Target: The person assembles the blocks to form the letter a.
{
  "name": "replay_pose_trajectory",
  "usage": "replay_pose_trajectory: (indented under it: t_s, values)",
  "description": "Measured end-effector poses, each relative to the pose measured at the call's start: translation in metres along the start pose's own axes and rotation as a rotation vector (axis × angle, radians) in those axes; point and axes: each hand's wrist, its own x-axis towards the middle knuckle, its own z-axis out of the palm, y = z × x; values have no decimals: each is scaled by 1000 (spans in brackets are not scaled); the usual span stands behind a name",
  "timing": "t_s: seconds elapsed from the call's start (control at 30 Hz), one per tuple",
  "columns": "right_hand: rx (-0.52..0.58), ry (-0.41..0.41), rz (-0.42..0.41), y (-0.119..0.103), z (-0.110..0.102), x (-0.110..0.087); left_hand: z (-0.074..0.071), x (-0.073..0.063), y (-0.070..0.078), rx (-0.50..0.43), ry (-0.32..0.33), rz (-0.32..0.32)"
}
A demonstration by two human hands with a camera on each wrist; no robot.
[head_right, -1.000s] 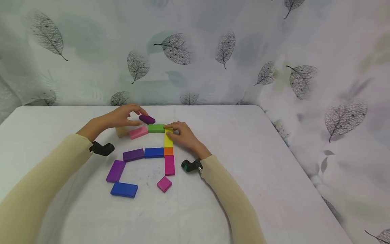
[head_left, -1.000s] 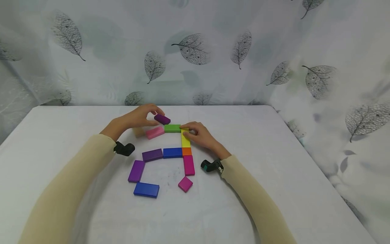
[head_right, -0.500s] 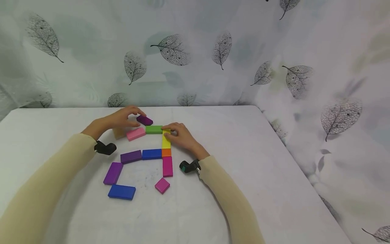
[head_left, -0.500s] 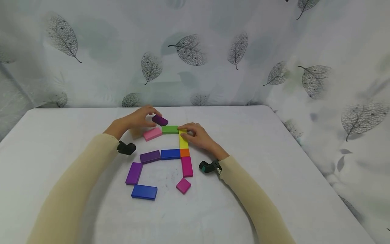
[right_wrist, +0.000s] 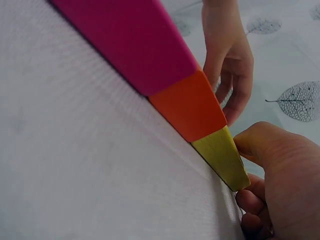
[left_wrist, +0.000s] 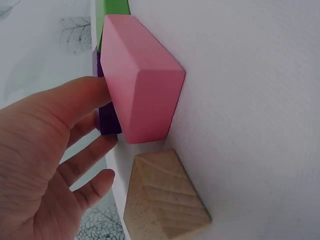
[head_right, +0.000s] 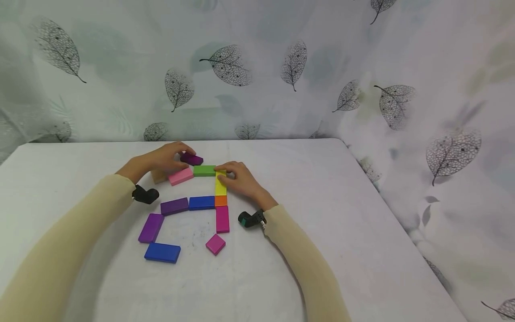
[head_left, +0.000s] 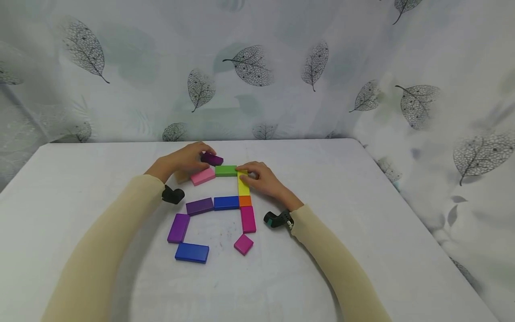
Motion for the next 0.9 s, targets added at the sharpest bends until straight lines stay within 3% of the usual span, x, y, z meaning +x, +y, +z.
replay_pose_trajectory:
  t_s: [0.47,0.9]
  values:
    - [-5,-13,25,1,-1,-1,-4,-2,6,48,4,31]
    - [-13,-15,35,2,1,0,-6,-5,4,-2,30,17]
